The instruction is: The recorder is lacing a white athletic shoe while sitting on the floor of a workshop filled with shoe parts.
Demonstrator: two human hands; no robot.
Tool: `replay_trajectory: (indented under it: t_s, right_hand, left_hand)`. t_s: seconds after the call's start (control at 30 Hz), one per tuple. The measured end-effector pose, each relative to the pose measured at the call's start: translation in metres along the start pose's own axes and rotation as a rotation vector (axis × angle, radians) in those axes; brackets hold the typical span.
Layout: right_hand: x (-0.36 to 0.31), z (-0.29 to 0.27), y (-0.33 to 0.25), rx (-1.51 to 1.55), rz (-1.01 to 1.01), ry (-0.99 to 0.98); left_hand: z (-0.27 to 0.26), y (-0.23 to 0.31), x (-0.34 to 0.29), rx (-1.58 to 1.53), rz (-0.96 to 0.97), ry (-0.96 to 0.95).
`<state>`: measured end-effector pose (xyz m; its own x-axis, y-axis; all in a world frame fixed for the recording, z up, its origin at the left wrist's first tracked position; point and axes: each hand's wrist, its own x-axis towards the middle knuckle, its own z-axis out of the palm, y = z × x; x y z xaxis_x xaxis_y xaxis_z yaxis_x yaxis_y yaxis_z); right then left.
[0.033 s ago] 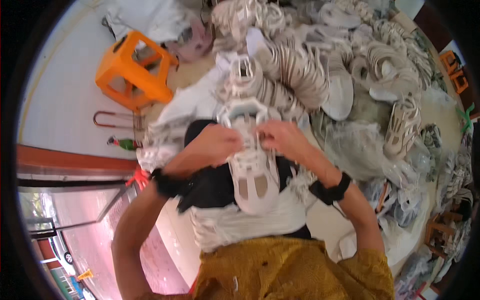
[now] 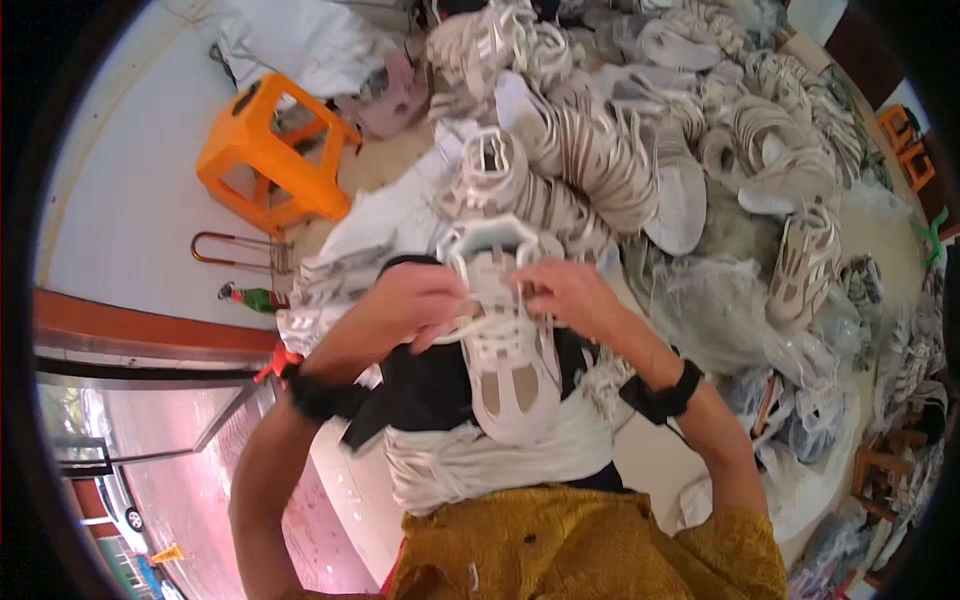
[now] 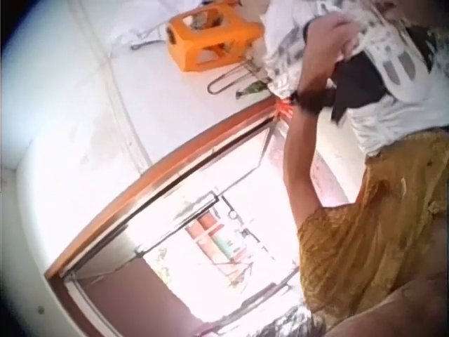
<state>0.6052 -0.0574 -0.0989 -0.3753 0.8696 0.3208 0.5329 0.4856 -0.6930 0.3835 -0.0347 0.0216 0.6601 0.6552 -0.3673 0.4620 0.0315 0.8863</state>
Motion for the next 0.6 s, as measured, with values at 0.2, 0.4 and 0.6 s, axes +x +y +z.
replay_trajectory:
  t_s: [0.2,0.4,0.6]
  right_hand:
    - [-0.001,-0.015,-0.050,-0.123,-0.166,0.111]
    - [0.028,0.007,-0.087,0.102,-0.392,-0.030]
    - [-0.003,-0.130,0.041,1.206,0.425,0.610]
  left_hand:
    - [-0.017,0.037,-0.083,-0.632,0.321,0.369]
    - [-0.001,0.043,-0.050,-0.616,0.368,0.406]
    - [-0.141,-0.103,-0.112,-1.199,0.582,1.002]
